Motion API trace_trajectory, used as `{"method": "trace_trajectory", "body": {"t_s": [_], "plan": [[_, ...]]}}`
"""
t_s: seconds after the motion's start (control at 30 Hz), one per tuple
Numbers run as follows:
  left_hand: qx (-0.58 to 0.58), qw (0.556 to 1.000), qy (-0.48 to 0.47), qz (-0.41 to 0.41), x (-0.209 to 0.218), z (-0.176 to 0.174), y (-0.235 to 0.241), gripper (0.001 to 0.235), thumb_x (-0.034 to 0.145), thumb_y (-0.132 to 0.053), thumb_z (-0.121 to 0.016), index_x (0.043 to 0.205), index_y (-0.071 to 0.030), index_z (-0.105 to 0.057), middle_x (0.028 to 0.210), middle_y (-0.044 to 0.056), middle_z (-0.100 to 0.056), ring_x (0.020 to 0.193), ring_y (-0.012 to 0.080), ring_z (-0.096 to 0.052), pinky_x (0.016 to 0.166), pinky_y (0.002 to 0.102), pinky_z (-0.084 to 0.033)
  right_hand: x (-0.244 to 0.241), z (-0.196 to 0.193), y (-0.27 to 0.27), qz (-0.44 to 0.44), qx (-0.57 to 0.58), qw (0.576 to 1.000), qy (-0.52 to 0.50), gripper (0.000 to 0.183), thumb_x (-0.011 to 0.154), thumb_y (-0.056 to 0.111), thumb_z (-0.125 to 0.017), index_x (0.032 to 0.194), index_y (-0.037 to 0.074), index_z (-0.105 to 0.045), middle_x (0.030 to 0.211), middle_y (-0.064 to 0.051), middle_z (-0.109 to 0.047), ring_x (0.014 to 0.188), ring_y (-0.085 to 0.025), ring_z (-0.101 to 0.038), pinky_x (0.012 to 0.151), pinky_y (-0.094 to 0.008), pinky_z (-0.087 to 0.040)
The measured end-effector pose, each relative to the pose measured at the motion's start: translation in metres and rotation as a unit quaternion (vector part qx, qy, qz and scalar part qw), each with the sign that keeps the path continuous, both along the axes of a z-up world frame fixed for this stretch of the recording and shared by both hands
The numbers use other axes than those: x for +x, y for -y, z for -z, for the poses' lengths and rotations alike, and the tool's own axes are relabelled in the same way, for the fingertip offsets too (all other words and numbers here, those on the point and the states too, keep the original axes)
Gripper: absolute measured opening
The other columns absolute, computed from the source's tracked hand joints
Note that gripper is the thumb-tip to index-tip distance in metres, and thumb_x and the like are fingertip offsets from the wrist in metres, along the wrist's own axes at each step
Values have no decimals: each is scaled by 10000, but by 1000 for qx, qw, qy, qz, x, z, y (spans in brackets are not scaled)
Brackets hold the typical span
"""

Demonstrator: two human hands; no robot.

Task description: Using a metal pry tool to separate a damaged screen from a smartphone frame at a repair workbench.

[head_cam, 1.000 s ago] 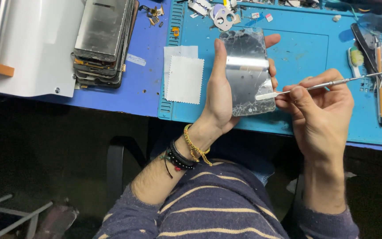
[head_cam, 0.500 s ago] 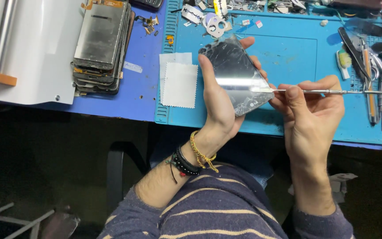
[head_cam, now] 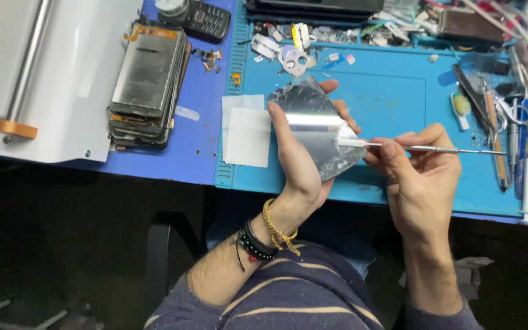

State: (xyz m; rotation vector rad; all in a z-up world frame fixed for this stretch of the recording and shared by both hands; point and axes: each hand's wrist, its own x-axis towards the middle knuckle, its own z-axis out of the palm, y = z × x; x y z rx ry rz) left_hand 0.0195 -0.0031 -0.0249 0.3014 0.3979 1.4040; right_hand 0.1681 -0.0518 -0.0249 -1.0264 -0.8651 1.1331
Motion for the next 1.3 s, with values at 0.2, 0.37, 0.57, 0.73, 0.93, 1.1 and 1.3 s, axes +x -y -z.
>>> {"method": "trace_trajectory", "body": {"t_s": [0.2, 0.37, 0.57, 0.73, 0.93, 1.1, 1.3], "plan": [[-9, 999, -5, 51, -9, -14, 1, 846, 1092, -692, -145, 1365, 21, -507, 928, 108, -606, 831, 211, -634, 788, 348, -567, 8, 5, -5, -28, -32, 999, -25, 146, 999, -15, -685, 1027, 7, -544, 1023, -192, -703, 923, -227, -734, 851, -318, -658], [9, 993, -11, 113, -16, -16, 1, 884, 1090, -693, -119, 1389, 35, -522, 910, 88, -620, 803, 190, -640, 745, 325, -571, 15, 4, -3, -73, -49, 994, -59, 141, 984, -4, -676, 1019, 26, -543, 996, -166, -687, 935, -216, -721, 850, -307, -643], [18, 988, -34, 148, -22, -22, 0, 899, 1088, -680, -105, 1414, 40, -534, 891, 70, -639, 787, 165, -657, 717, 304, -586, 22, 2, -4, -110, -65, 988, -87, 128, 979, -2, -668, 1004, 20, -544, 991, -156, -683, 942, -223, -713, 845, -320, -645], [20, 988, -32, 153, -23, -21, -1, 887, 1095, -672, -122, 1430, 35, -538, 893, 70, -634, 793, 167, -654, 731, 306, -589, 18, 4, 0, -104, -60, 990, -80, 156, 979, -13, -675, 1005, 29, -527, 978, -140, -674, 944, -227, -717, 846, -323, -650], [-4, 994, -53, 98, -18, -21, -1, 885, 1076, -690, -145, 1420, 22, -542, 883, 74, -631, 783, 170, -644, 703, 316, -569, 16, 5, 2, -60, -46, 996, -55, 183, 974, -38, -690, 988, 26, -519, 968, -163, -691, 949, -260, -740, 841, -354, -660], [18, 999, -24, 26, -11, -10, 1, 842, 1103, -692, -147, 1381, 11, -519, 885, 92, -614, 799, 209, -632, 767, 344, -569, 11, 6, 5, -37, -17, 998, -45, 197, 973, -46, -701, 1000, 37, -524, 994, -131, -686, 978, -274, -757, 846, -382, -673], [17, 1000, -10, 0, -2, -3, 2, 848, 1116, -708, -139, 1400, 7, -496, 943, 106, -614, 838, 212, -625, 767, 355, -554, 3, 1, 6, -29, 6, 998, -50, 200, 1067, -65, -700, 1045, 15, -518, 998, -140, -677, 980, -242, -738, 872, -344, -661]]}}
